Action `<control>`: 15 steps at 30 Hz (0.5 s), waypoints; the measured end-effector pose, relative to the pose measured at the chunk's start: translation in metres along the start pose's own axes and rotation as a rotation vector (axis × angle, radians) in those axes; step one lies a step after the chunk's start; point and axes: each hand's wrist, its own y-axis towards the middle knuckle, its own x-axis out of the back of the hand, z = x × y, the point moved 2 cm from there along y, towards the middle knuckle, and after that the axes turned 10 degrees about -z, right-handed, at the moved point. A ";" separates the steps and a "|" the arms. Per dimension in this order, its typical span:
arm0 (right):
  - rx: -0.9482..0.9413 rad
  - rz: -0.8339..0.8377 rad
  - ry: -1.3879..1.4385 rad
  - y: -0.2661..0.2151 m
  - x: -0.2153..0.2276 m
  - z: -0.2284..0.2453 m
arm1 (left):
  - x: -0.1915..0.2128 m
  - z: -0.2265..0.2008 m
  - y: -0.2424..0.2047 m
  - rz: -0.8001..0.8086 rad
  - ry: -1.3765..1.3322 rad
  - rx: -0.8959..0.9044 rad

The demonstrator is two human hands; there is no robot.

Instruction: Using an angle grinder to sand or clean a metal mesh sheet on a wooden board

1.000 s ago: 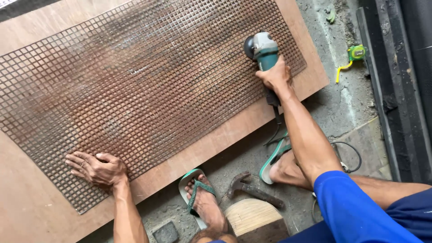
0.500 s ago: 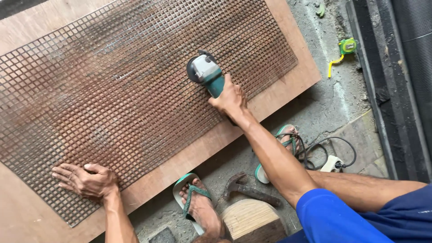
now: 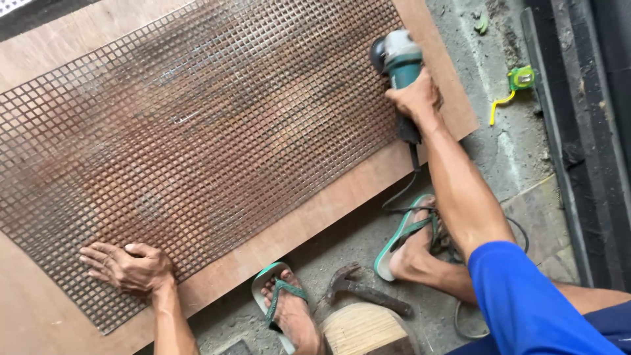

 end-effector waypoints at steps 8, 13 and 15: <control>0.096 0.251 -0.019 -0.125 0.005 0.139 | -0.005 0.005 -0.002 -0.011 -0.016 -0.026; 0.133 0.357 0.085 -0.195 -0.002 0.214 | -0.005 0.007 0.000 -0.022 -0.021 0.021; 0.341 0.268 -0.110 -0.206 -0.025 0.216 | -0.003 0.006 -0.003 -0.018 -0.052 0.010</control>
